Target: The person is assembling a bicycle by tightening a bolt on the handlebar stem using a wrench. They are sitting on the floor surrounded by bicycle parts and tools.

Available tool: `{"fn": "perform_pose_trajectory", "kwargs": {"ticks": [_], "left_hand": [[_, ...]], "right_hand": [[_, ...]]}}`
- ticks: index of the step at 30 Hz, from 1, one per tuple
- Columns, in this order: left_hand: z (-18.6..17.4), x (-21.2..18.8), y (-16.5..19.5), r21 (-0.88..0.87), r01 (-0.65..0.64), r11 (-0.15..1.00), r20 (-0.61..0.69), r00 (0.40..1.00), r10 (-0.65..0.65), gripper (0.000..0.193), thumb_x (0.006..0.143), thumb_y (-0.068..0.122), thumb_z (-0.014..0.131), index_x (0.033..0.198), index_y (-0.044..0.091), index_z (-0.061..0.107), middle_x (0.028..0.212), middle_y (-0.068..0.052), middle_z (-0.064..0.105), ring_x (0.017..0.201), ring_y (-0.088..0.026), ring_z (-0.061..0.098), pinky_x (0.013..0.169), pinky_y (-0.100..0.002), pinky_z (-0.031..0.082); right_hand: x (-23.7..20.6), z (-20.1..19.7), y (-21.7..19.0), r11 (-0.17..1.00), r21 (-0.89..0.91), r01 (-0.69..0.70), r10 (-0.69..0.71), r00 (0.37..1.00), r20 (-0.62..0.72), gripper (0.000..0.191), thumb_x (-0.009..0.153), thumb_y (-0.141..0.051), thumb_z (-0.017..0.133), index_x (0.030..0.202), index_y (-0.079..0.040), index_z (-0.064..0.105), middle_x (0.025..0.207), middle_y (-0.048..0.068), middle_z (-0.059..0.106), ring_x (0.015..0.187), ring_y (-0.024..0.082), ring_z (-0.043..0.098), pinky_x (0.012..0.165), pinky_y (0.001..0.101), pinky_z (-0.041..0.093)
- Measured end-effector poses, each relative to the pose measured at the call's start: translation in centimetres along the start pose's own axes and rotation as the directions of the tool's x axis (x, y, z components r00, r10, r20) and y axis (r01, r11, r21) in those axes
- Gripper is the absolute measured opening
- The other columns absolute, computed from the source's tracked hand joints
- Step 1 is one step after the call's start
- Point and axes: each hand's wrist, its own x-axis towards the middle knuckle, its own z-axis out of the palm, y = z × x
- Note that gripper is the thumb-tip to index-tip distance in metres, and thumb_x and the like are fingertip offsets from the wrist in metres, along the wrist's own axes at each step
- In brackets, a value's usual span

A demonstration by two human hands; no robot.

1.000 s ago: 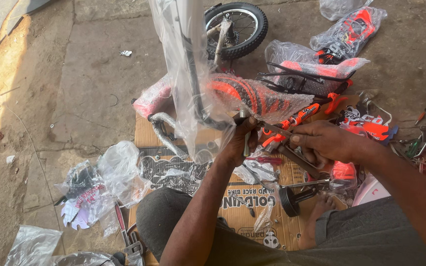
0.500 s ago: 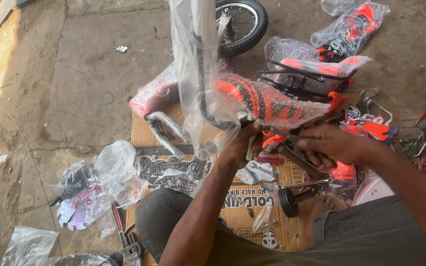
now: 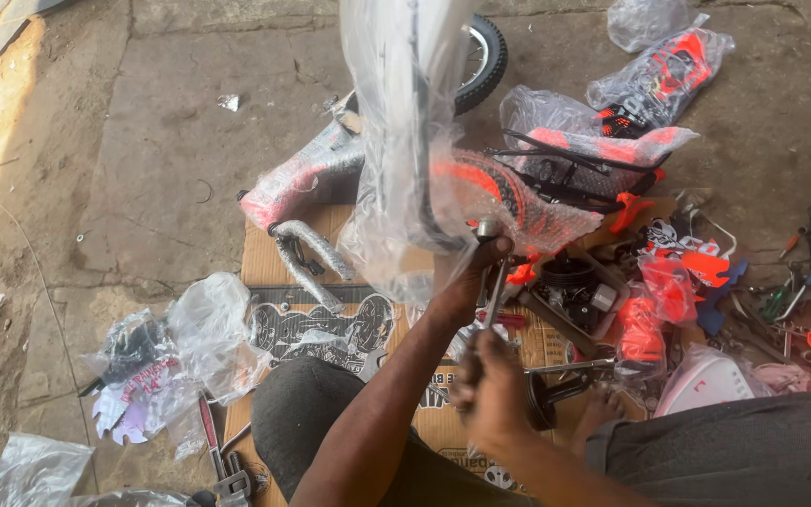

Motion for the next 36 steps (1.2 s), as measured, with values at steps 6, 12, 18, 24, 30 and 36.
{"fn": "perform_pose_trajectory", "kwargs": {"ticks": [6, 12, 18, 24, 30, 36], "left_hand": [[-2.3, 1.9, 0.1, 0.412, -0.003, 0.911, 0.04, 0.999, -0.014, 0.037, 0.095, 0.042, 0.067, 0.087, 0.005, 0.066, 0.065, -0.003, 0.06, 0.055, -0.01, 0.056, 0.051, -0.026, 0.045], [-3.2, 3.5, -0.9, -0.283, 0.035, 0.959, 0.174, 0.985, 0.016, 0.028, 0.097, 0.031, 0.069, 0.093, 0.004, 0.062, 0.074, -0.006, 0.063, 0.047, -0.015, 0.054, 0.041, -0.029, 0.043], [-2.4, 1.6, -1.2, -0.279, 0.146, 0.949, 0.231, 0.97, -0.081, 0.029, 0.093, 0.033, 0.072, 0.095, 0.007, 0.061, 0.082, -0.007, 0.067, 0.046, -0.013, 0.054, 0.04, -0.027, 0.043], [-1.5, 0.9, -0.2, -0.138, 0.06, 0.989, 0.294, 0.956, -0.017, 0.037, 0.096, 0.037, 0.076, 0.097, 0.003, 0.061, 0.081, -0.007, 0.063, 0.051, -0.011, 0.054, 0.042, -0.025, 0.044], [-2.1, 0.9, 0.0, -0.18, 0.154, 0.972, 0.301, 0.949, -0.095, 0.034, 0.093, 0.035, 0.075, 0.098, 0.004, 0.063, 0.08, -0.007, 0.066, 0.051, -0.011, 0.056, 0.044, -0.023, 0.044], [-2.9, 1.2, -0.2, -0.173, 0.186, 0.967, 0.366, 0.924, -0.112, 0.04, 0.094, 0.04, 0.075, 0.095, 0.002, 0.065, 0.063, -0.005, 0.059, 0.047, -0.012, 0.054, 0.041, -0.023, 0.041]], "right_hand": [[1.5, 1.5, 0.9, 0.988, 0.151, -0.02, -0.007, 0.985, 0.173, 0.041, 0.094, -0.051, 0.06, 0.095, -0.01, 0.058, 0.061, 0.001, 0.052, 0.041, 0.01, 0.043, 0.04, 0.0279, 0.039], [0.5, -4.9, -6.3, 0.9, -0.433, 0.037, 0.05, 0.981, 0.188, 0.048, 0.092, -0.053, 0.059, 0.096, -0.005, 0.063, 0.059, 0.007, 0.062, 0.038, 0.011, 0.048, 0.035, 0.0254, 0.038], [5.5, -9.7, -17.6, 0.448, -0.89, 0.086, 0.288, 0.928, 0.235, 0.041, 0.1, -0.039, 0.049, 0.097, -0.002, 0.067, 0.06, 0.009, 0.067, 0.036, 0.01, 0.049, 0.036, 0.0262, 0.039], [5.0, -8.8, -22.1, 0.299, -0.938, 0.175, 0.302, 0.915, 0.267, 0.035, 0.101, -0.032, 0.05, 0.102, -0.001, 0.066, 0.061, 0.01, 0.067, 0.037, 0.009, 0.049, 0.037, 0.0249, 0.039], [4.6, -7.8, -23.6, 0.286, -0.952, 0.112, 0.324, 0.923, 0.206, 0.036, 0.101, -0.031, 0.05, 0.099, 0.0, 0.066, 0.059, 0.011, 0.067, 0.035, 0.01, 0.047, 0.034, 0.025, 0.039], [3.3, -2.3, -26.2, 0.112, -0.988, 0.104, 0.333, 0.933, 0.136, 0.035, 0.1, -0.034, 0.05, 0.102, -0.002, 0.066, 0.058, 0.011, 0.065, 0.034, 0.012, 0.048, 0.034, 0.0273, 0.039]]}}
